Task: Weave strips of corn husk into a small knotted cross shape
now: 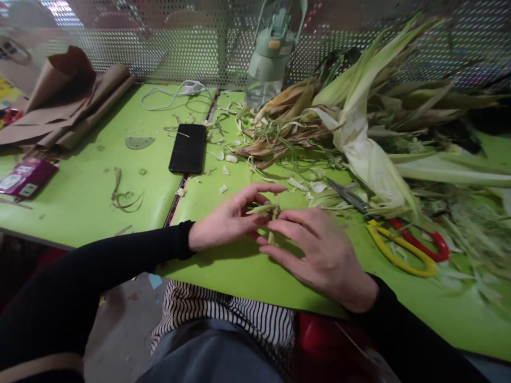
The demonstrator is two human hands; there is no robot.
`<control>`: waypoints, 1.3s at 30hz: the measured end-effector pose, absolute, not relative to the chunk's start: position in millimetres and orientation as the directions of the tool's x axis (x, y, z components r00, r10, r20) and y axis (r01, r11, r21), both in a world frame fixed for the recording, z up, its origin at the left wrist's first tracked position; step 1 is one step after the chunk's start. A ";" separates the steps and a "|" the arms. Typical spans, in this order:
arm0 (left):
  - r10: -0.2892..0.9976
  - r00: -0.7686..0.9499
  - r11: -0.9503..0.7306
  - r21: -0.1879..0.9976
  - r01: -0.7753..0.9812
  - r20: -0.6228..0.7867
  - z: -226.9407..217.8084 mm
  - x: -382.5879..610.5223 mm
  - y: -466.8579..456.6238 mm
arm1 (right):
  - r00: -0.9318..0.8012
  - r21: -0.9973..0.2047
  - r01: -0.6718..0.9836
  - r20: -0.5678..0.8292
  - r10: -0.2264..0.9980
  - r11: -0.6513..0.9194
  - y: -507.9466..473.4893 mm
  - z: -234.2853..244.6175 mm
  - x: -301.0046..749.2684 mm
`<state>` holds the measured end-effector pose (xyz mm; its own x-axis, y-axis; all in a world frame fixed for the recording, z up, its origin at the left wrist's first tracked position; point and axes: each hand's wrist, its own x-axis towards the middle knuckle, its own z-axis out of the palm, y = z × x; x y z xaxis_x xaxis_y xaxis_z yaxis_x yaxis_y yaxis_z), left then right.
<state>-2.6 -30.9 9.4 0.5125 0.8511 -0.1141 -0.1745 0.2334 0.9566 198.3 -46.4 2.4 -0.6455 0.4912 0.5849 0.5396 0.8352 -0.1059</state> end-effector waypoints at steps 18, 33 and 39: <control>0.872 0.489 0.083 0.977 -0.198 0.025 -6.7 4.4 -29.4 | -0.658 0.134 0.614 0.630 0.412 0.778 -52.7 6.8 195.1; 0.781 0.611 0.369 0.886 -0.280 -0.132 6.0 -3.1 -26.9 | -0.385 -0.509 0.501 0.594 0.707 0.700 -46.2 5.4 200.3; 0.755 0.629 0.493 0.793 -0.357 -0.186 5.2 -4.2 -27.5 | -0.450 -0.398 0.556 0.593 0.667 0.729 -43.9 5.2 203.7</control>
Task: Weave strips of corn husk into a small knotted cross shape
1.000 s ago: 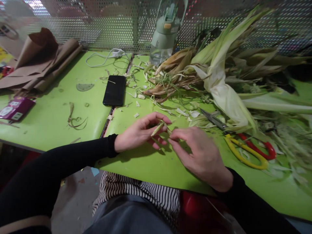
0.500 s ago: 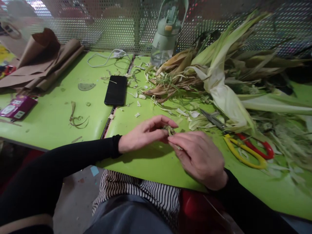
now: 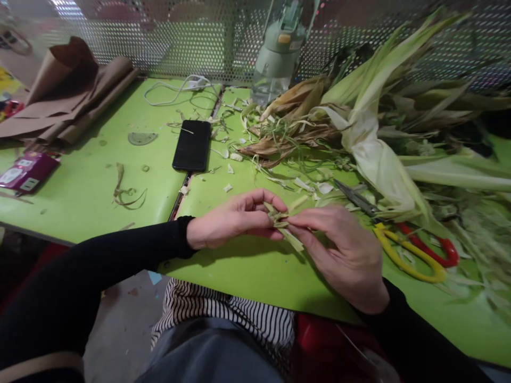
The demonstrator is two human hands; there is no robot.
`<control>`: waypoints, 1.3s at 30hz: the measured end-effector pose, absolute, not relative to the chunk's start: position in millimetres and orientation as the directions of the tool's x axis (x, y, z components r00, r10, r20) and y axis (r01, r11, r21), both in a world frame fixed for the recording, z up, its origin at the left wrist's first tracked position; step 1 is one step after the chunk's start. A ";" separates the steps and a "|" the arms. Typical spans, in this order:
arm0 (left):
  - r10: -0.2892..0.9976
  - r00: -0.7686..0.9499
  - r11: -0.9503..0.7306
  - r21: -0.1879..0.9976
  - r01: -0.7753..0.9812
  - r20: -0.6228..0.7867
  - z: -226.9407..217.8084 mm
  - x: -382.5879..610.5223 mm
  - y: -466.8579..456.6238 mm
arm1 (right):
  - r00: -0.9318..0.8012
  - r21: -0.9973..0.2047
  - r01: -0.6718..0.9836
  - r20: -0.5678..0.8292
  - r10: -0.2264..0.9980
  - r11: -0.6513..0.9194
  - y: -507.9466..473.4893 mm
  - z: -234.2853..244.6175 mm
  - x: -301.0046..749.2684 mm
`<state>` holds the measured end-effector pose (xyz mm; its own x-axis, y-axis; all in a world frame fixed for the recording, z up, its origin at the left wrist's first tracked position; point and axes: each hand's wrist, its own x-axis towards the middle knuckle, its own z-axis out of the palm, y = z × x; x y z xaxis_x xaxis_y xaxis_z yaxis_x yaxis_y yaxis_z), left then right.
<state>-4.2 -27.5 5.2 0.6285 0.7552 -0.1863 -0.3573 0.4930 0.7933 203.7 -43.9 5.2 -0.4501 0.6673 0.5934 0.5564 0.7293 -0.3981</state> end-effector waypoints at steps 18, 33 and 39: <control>0.736 0.641 0.396 0.907 -0.146 -0.218 9.6 -9.6 -24.9 | -0.535 -0.309 0.549 0.584 0.610 0.777 -42.4 4.8 201.7; 0.764 0.463 0.615 0.723 -0.315 -0.448 18.8 -0.7 -29.7 | -0.761 0.220 0.497 0.574 0.301 0.839 -41.5 9.8 212.3; 0.775 0.553 0.510 0.819 -0.263 -0.305 10.1 -1.5 -31.5 | -0.665 -0.067 0.513 0.599 0.446 0.856 -39.5 9.6 206.0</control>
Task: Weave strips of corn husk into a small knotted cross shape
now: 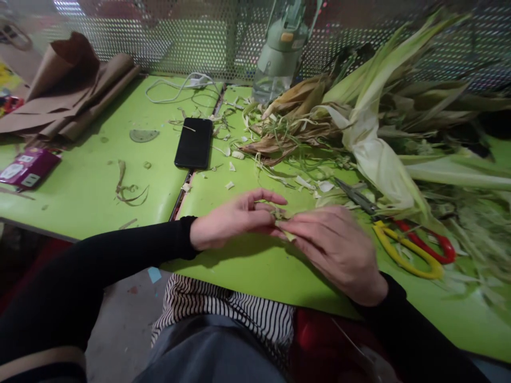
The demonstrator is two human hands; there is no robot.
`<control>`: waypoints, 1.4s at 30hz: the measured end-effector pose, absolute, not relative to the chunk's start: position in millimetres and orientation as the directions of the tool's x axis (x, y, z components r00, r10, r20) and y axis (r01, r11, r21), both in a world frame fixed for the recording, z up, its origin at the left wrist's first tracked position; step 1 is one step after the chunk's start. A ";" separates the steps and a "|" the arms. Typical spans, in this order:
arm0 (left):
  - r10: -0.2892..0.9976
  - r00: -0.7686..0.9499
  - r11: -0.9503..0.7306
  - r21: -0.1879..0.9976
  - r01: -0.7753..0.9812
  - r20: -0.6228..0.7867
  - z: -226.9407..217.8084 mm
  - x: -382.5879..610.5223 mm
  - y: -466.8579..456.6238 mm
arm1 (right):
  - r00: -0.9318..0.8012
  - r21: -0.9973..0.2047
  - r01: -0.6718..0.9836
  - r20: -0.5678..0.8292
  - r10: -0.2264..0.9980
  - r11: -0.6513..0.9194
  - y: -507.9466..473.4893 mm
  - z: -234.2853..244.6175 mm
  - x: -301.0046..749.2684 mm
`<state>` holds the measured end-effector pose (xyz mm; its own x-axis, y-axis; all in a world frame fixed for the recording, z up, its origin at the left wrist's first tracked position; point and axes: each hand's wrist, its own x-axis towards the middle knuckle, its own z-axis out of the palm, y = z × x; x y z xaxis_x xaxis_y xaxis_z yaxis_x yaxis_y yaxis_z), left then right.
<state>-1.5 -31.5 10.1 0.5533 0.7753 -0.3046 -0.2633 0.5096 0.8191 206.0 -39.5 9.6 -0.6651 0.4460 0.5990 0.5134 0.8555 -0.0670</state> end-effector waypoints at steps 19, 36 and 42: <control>0.878 0.473 -0.008 0.992 -0.126 0.067 0.7 3.0 -40.7 | -0.311 -0.633 0.555 0.444 0.840 0.540 -51.8 2.5 194.9; 0.879 0.471 0.049 0.969 -0.244 0.074 -2.9 4.6 -39.0 | -0.168 -0.765 0.500 0.373 0.912 0.405 -47.2 -0.3 195.0; 0.855 0.517 0.220 0.939 -0.265 -0.054 0.5 6.5 -41.9 | -0.280 -0.604 0.518 0.549 0.788 0.606 -49.9 -2.3 194.9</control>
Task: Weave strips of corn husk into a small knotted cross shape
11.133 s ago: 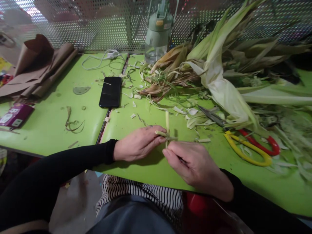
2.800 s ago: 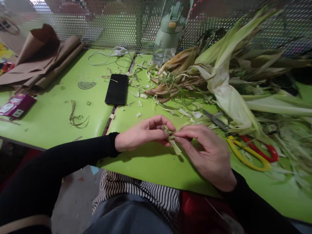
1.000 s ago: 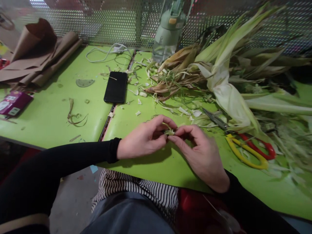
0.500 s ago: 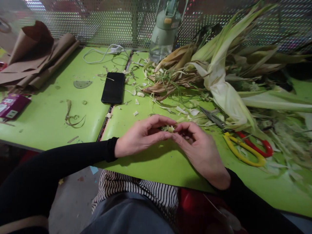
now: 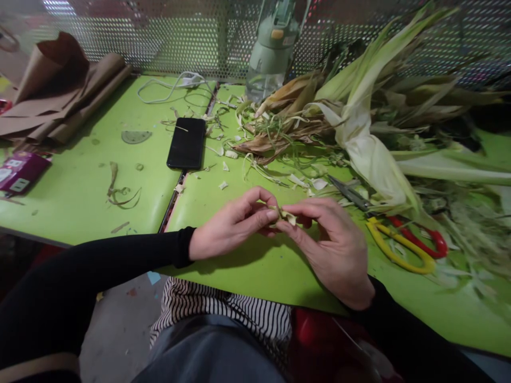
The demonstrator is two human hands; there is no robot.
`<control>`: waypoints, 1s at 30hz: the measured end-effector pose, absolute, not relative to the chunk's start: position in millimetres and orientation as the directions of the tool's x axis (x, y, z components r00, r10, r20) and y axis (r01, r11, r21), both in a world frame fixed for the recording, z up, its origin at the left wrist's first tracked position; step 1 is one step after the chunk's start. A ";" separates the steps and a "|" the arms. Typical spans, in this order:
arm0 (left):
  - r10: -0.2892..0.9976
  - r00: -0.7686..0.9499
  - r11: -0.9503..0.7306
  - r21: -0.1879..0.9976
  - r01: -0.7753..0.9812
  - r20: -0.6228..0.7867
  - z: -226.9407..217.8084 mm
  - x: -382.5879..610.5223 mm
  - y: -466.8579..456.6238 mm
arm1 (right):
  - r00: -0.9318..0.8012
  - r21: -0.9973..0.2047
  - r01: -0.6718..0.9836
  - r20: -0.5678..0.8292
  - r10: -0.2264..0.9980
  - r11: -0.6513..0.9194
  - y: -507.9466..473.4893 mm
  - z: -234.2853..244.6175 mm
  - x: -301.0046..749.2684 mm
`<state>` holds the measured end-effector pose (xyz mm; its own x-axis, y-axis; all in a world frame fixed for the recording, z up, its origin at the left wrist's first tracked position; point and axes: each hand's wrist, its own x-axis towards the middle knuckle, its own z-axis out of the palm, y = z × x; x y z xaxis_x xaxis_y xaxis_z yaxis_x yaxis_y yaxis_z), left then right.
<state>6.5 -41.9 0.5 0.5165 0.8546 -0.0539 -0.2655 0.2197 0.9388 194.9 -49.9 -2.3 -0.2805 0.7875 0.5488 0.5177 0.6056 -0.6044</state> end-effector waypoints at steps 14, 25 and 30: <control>0.829 0.550 0.236 0.955 -0.180 -0.101 2.4 3.2 -42.5 | -0.457 -0.558 0.384 0.577 0.676 0.736 -41.1 3.4 205.7; 0.869 0.492 0.084 0.995 -0.059 -0.044 -0.5 5.0 -42.8 | -0.470 -0.664 0.473 0.365 0.803 0.579 -45.3 8.8 198.5; 0.866 0.499 0.055 0.995 -0.080 -0.008 0.1 4.4 -42.1 | -0.315 -0.810 0.399 0.319 0.894 0.430 -44.4 5.4 199.0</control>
